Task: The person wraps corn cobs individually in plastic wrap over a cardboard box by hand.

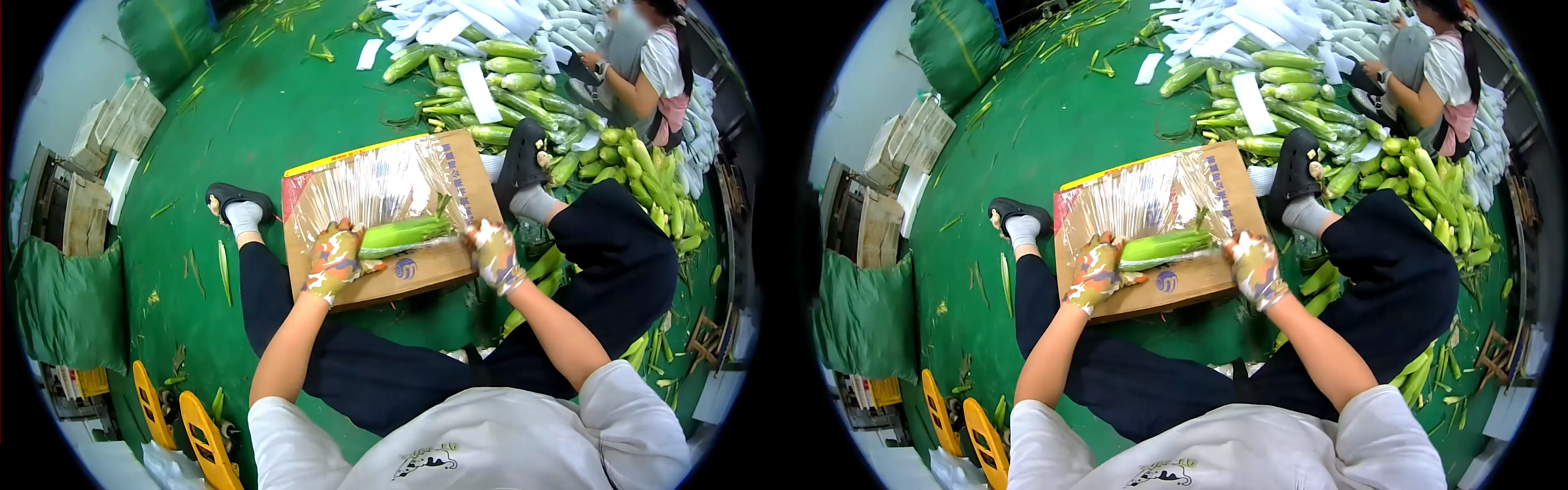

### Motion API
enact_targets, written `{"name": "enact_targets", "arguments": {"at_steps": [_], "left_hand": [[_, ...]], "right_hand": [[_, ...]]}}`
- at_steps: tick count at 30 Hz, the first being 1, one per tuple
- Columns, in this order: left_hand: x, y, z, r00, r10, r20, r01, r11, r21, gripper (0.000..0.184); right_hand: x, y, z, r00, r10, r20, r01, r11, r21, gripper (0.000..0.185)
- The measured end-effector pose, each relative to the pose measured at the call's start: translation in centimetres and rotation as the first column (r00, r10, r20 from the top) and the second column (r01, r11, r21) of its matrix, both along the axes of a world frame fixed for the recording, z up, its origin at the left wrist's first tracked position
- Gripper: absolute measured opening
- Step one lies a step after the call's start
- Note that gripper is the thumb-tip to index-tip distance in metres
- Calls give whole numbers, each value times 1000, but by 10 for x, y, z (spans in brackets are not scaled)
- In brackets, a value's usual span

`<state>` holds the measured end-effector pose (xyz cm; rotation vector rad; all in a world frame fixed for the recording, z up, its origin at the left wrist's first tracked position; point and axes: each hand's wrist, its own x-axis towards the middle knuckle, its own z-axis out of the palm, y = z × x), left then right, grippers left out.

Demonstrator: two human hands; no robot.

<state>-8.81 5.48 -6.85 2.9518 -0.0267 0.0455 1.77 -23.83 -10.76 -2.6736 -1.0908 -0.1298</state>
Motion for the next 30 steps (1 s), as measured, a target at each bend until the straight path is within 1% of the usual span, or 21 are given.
{"name": "enact_targets", "arguments": {"at_steps": [1, 2, 4, 5, 6, 7, 8, 9, 10, 12, 13, 14, 17, 18, 19, 20, 23, 27, 28, 29, 30], "left_hand": [[-5, -1, -1, 1000, -10, 27, 10, 1000, 13, 67], [-11, -3, -3, 999, -19, 26, 18, 1000, 19, 67], [-28, -15, -3, 998, -53, -30, 52, 997, -49, 63], [-38, -26, -3, 996, -91, 15, 91, 995, -36, 60], [-46, -39, 4, 995, -97, -2, 96, 994, -56, 62], [-50, -44, 8, 991, -79, -107, 70, 994, -87, 66], [-51, -45, 9, 976, -63, -210, 38, 992, -118, 71], [-49, -37, 2, 973, -78, -216, 43, 986, -162, 74], [-36, -34, 16, 926, -78, -369, -19, 967, -253, 75], [-29, -22, -10, 998, 60, -24, -65, 924, -378, 72], [-20, -24, 4, 974, 98, 204, -47, 969, -241, 68], [-16, -23, 3, 971, 226, 80, -209, 961, -183, 68], [-1, -17, -11, 966, 35, 256, -43, 999, 25, 70], [8, -14, -11, 968, 31, 250, -37, 999, 22, 72], [20, -5, -21, 981, 38, 191, -42, 999, 16, 73], [31, 3, -30, 990, 48, 131, -49, 999, 5, 74], [43, 6, -15, 998, -21, 57, 20, 1000, 15, 68], [23, -15, 9, 958, -44, -282, -9, 983, -184, 64], [10, -18, -10, 905, 24, -425, -153, 950, -273, 64], [-3, -24, -28, 686, -42, -727, -636, 452, -626, 64], [-12, -37, -25, 563, -263, -783, -800, 61, -596, 65]], "right_hand": [[9, -3, -6, 946, -82, -313, 186, 929, 320, 23], [19, -7, -12, 837, -33, -546, 417, 685, 598, 18], [28, 14, -11, 920, 6, -393, 333, 519, 787, 17], [31, 8, 6, 902, -75, -424, 337, 738, 585, 21], [23, 23, 8, 835, -154, -527, 420, 799, 431, 23], [2, 34, -1, 880, 155, -450, 198, 740, 643, 26], [-12, 32, -5, 872, 93, -481, 47, 962, 270, 38], [-34, 40, 33, 884, 125, -451, -199, 972, -122, 52], [-62, 45, 48, 973, 63, -223, -101, 981, -163, 69], [-43, 58, 37, 962, 60, -265, -80, 994, -68, 74], [-22, 71, 40, 953, -62, -295, 5, 982, -187, 72], [-1, 84, 30, 974, -59, -217, 33, 992, -121, 62], [62, 130, 40, 974, 159, -161, -170, 984, -52, 43], [74, 141, 50, 935, 265, -238, -296, 949, -105, 38], [83, 153, 31, 780, 466, -418, -403, 885, 234, 33], [89, 166, 12, 620, 503, -603, -443, 858, 260, 31], [107, 166, -15, 457, 575, -679, -531, 788, 311, 36], [74, 141, 0, 524, 672, -523, -729, 671, 131, 51], [61, 139, 6, 585, 655, -478, -726, 686, 52, 54], [50, 136, 13, 668, 574, -474, -687, 721, -94, 57], [44, 133, 11, 686, 549, -477, -662, 743, -98, 57]]}}
